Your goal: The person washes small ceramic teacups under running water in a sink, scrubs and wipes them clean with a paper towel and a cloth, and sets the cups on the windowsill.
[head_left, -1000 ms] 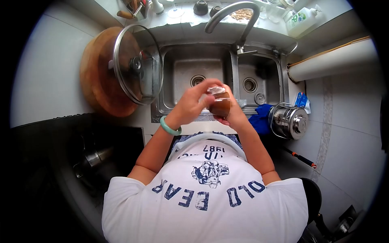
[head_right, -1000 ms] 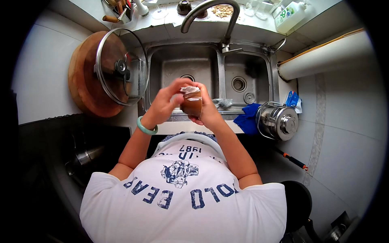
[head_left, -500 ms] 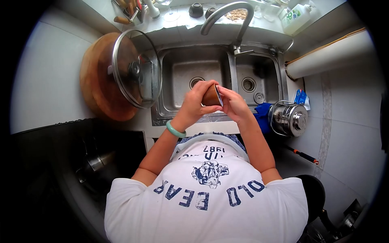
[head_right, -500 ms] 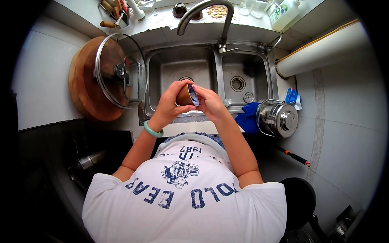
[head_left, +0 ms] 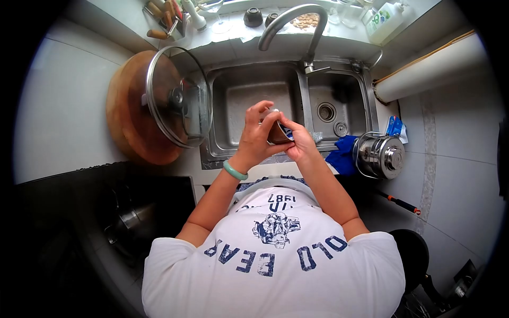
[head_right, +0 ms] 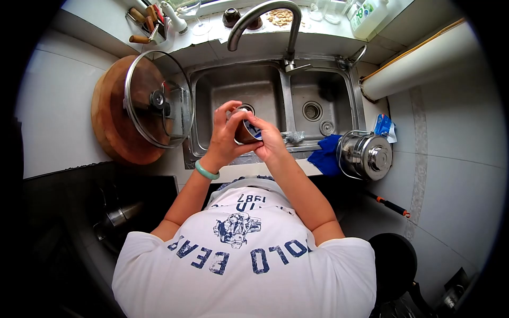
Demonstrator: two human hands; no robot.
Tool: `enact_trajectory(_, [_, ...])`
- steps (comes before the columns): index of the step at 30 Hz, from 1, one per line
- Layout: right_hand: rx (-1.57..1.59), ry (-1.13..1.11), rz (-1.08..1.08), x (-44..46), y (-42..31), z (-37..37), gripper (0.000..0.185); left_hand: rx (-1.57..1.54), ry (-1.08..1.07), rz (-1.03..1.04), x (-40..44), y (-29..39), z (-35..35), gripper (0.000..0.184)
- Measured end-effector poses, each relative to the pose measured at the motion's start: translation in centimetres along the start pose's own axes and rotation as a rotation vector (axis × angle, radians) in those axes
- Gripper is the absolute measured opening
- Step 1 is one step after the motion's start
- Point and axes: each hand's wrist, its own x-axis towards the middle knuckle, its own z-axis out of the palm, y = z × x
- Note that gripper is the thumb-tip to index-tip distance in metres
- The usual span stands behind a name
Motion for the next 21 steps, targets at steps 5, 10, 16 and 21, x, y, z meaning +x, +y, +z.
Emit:
enact_trajectory(5, [0.050,-0.126,0.075,-1.3,-1.2,2.5,0.020,-0.011,0.028,0.164,-0.4,-0.6,0.4,0.060])
enact_trajectory(10, [-0.035,-0.242,0.242,0.1,-2.1,0.9,0.017,0.102,0.062,0.156,-0.7,-0.1,0.6,0.062])
enact_trajectory(16, [-0.067,-0.175,0.218,-1.0,-1.6,3.4,0.018,0.192,0.224,0.185,-2.1,-1.9,1.5,0.065])
enact_trajectory(21, [-0.021,-0.188,0.167,0.3,-0.3,2.8,0.020,0.257,0.253,0.093,-2.5,-2.3,1.3,0.063])
